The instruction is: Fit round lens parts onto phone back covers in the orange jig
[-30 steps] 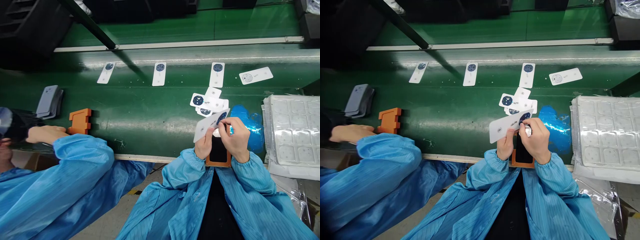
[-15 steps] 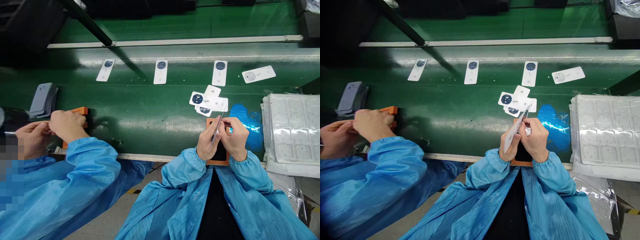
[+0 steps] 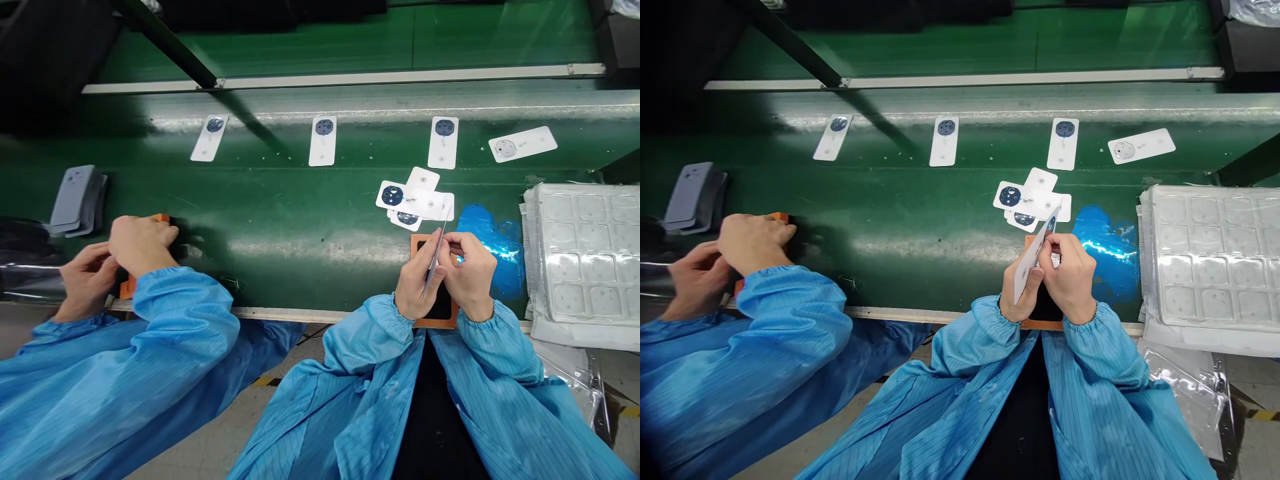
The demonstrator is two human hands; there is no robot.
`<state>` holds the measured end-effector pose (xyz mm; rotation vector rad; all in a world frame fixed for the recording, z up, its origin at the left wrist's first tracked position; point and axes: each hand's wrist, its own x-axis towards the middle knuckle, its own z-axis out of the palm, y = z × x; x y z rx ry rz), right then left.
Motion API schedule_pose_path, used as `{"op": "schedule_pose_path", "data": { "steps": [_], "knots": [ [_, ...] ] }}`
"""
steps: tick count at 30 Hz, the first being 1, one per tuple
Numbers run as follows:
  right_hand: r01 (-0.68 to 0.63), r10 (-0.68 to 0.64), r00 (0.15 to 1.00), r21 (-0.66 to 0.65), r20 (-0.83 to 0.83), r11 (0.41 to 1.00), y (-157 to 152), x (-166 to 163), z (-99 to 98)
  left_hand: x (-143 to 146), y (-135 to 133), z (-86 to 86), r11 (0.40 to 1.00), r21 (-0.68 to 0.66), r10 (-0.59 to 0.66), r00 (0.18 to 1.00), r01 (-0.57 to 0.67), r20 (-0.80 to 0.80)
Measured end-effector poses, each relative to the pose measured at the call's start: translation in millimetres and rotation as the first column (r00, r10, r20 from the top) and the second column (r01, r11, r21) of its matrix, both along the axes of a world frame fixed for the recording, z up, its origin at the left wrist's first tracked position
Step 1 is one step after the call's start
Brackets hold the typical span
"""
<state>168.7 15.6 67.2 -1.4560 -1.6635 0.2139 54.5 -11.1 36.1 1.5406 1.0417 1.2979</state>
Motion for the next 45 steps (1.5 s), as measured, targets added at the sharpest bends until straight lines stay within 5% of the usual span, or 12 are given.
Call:
{"op": "schedule_pose_path", "data": {
  "steps": [8,15,23,31,34,36,40,45],
  "knots": [
    [-0.097,0.096,0.995,-0.048,-0.009,0.994,2,7,9.2,-3,-1,-5.7,1.000,0.004,-0.006,0.998,0.006,0.061],
    [-0.005,0.007,0.999,-0.038,0.047,0.999,-5,6,11.6,0,-2,-0.7,0.997,0.073,-0.030,1.000,0.030,0.004],
    [-0.094,0.064,0.982,-0.162,-0.178,0.982,-7,7,11.2,1,-4,-7.5,1.000,-0.005,-0.012,0.998,0.012,0.065],
    [-0.043,0.039,0.999,-0.106,-0.039,0.993,-10,4,11.4,1,-5,-5.1,0.999,-0.003,-0.042,0.995,0.042,0.090],
    [-0.002,0.004,1.000,-0.086,0.022,0.996,-7,-1,11.3,5,-7,-7.7,0.997,-0.080,0.000,0.992,0.011,0.128],
    [0.037,-0.032,0.998,-0.100,0.055,0.994,1,8,5.1,6,-4,-11.1,0.970,-0.223,0.140,0.967,-0.091,0.212],
    [0.235,-0.206,0.966,-0.202,0.154,0.951,29,65,-23.1,-12,12,-10.5,0.823,-0.541,0.449,0.780,-0.172,0.436],
    [0.228,-0.127,0.946,-0.336,0.299,0.914,29,105,-33.9,-39,21,3.4,0.808,-0.579,0.456,0.737,-0.108,0.499]
  ]
}}
